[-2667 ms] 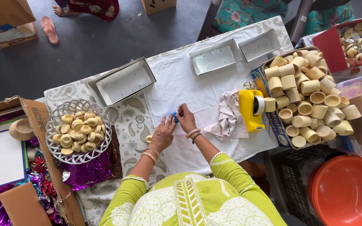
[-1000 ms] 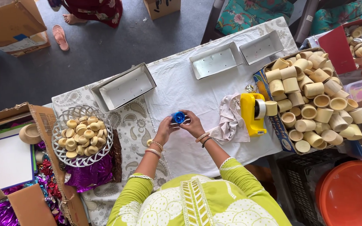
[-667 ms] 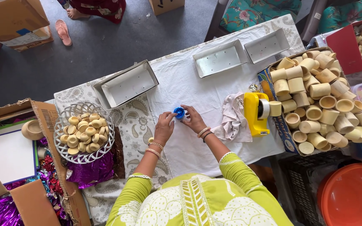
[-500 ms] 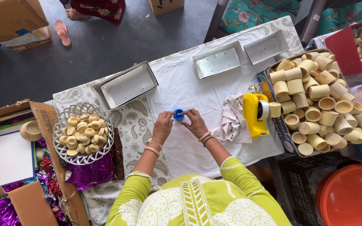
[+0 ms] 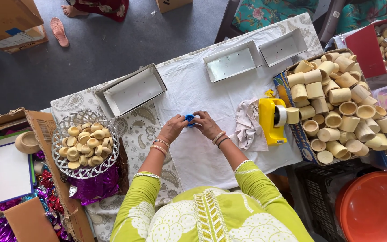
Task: The person wraps small beige cups in shiny metallic foil, using a hot glue gun to secure the wrapping. They then place the wrapped cups into white rectangular boxes on the table.
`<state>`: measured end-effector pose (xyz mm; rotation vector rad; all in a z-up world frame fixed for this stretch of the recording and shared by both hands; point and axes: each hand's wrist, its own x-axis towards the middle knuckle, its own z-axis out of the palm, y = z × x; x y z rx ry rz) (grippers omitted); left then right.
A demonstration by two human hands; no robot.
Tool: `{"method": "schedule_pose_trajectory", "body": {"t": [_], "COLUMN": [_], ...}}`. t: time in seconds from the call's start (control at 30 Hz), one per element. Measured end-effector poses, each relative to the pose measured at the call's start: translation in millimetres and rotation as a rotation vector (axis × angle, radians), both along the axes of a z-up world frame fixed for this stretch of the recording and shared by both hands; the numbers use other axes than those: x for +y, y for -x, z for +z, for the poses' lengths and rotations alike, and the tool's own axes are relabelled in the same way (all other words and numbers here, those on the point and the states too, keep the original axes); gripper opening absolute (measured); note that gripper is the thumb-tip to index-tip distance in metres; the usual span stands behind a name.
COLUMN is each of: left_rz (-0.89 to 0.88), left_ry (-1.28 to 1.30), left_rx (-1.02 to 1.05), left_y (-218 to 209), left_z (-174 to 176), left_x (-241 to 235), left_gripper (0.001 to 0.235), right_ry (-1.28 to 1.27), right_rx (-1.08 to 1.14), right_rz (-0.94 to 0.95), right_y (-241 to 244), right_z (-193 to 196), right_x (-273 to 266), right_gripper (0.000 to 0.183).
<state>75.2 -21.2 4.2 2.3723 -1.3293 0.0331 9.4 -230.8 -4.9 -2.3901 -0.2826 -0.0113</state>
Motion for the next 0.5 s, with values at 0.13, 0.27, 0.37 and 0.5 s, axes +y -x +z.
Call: {"method": "schedule_pose_trajectory", "body": {"t": [0.13, 0.27, 0.37, 0.5], "left_rz": [-0.013, -0.026, 0.046, 0.223], "left_ry": [0.021, 0.074, 0.102, 0.275], "left_rx": [0.067, 0.096, 0.168, 0.318], "left_y": [2, 9, 12, 20], "left_z": [-4, 7, 0, 19], "left_x": [-5, -8, -3, 0], "left_gripper": [0.010, 0.018, 0.022, 0.034], "right_ry": [0.011, 0.075, 0.087, 0.099], "right_rx": [0.027, -0.031, -0.049, -0.064], "right_rz": [-0.022, -0.093, -0.128, -0.126], "right_y": [3, 8, 8, 9], "right_z": [33, 21, 12, 15], "right_x": [7, 11, 9, 6], "right_gripper": [0.027, 0.028, 0.025, 0.023]}}
